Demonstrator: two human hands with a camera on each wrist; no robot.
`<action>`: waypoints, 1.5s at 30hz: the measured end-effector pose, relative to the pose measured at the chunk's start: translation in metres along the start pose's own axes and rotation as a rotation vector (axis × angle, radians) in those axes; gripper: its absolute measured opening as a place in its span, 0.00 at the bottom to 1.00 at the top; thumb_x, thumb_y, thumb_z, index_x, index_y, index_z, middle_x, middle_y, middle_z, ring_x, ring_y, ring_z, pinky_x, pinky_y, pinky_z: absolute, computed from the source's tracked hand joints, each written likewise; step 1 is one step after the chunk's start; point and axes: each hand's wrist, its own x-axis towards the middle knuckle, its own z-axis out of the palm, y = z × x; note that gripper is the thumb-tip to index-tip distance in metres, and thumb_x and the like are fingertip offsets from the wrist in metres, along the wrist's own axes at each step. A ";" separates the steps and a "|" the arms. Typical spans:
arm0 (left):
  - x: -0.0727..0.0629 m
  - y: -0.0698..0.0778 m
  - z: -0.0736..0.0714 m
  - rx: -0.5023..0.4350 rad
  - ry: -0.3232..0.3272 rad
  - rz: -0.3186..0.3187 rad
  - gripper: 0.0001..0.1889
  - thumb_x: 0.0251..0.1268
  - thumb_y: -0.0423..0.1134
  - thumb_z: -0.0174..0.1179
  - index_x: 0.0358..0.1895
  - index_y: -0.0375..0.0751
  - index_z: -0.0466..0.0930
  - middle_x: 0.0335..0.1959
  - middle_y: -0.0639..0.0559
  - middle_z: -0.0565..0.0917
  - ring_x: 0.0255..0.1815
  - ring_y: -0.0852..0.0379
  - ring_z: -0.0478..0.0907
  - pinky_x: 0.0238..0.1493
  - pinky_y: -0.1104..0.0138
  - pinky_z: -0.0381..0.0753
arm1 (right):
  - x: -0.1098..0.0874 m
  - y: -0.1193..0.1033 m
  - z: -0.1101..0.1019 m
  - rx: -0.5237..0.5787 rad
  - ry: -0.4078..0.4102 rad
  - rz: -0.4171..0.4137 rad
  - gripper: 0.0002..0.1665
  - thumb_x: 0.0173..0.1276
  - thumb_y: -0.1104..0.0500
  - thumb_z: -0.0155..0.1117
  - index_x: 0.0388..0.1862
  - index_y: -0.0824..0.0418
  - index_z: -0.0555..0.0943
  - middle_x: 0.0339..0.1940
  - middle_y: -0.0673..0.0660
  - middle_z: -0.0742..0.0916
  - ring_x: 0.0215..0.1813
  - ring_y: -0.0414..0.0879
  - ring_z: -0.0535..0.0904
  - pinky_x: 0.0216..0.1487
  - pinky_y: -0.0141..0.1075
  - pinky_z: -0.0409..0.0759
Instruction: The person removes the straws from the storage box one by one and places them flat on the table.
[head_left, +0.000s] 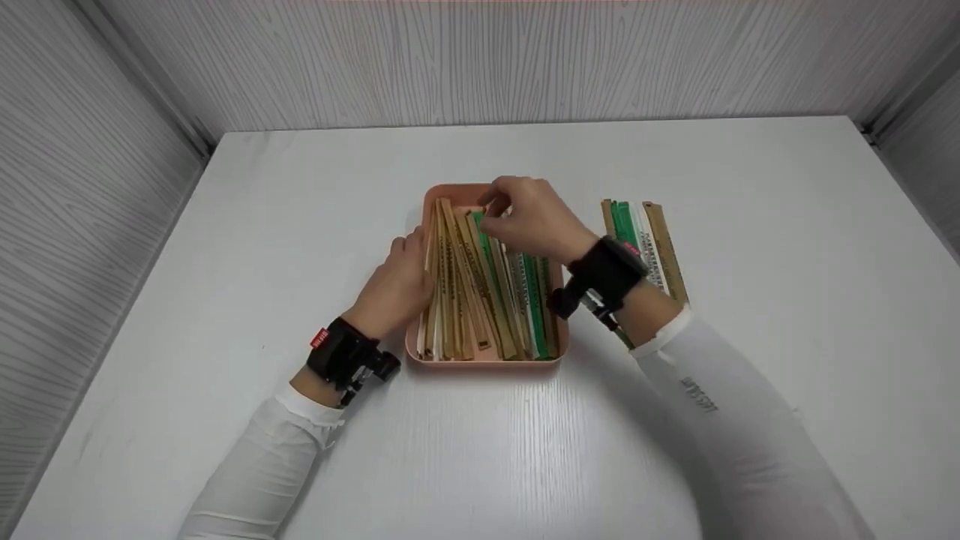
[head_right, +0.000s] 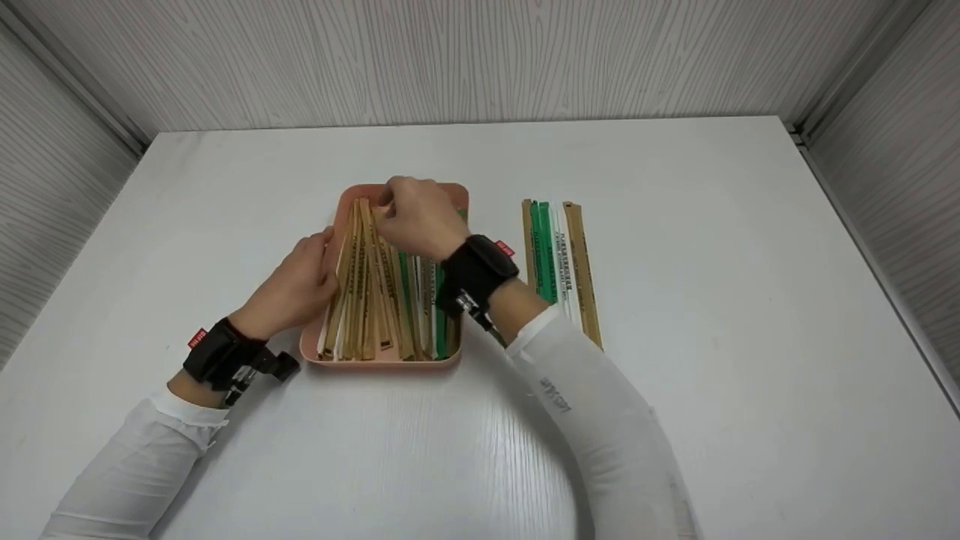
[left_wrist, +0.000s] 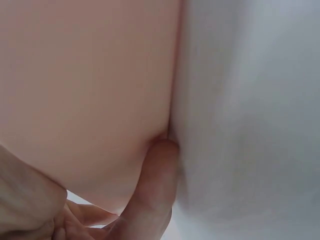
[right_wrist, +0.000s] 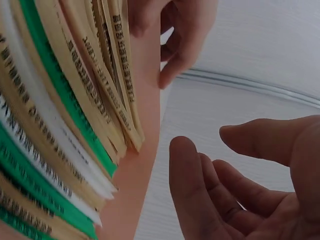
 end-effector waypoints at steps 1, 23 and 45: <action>0.000 0.000 0.000 0.000 0.000 0.001 0.35 0.77 0.30 0.44 0.82 0.25 0.42 0.69 0.23 0.64 0.56 0.32 0.76 0.57 0.45 0.79 | 0.004 -0.002 0.006 -0.005 -0.014 0.009 0.20 0.77 0.61 0.60 0.64 0.67 0.80 0.50 0.62 0.87 0.39 0.57 0.86 0.38 0.39 0.84; 0.002 0.001 -0.001 0.004 0.011 0.018 0.35 0.77 0.29 0.43 0.82 0.24 0.43 0.67 0.23 0.65 0.54 0.33 0.78 0.55 0.45 0.81 | 0.039 -0.003 0.065 -0.309 -0.079 0.089 0.23 0.70 0.56 0.68 0.60 0.67 0.81 0.49 0.65 0.88 0.49 0.57 0.84 0.51 0.46 0.83; 0.001 -0.001 -0.001 -0.034 -0.008 -0.008 0.37 0.76 0.30 0.45 0.82 0.24 0.41 0.69 0.23 0.63 0.56 0.31 0.77 0.58 0.44 0.79 | 0.000 0.007 0.022 0.184 0.090 0.030 0.20 0.76 0.61 0.58 0.63 0.67 0.76 0.44 0.61 0.84 0.31 0.54 0.82 0.33 0.43 0.84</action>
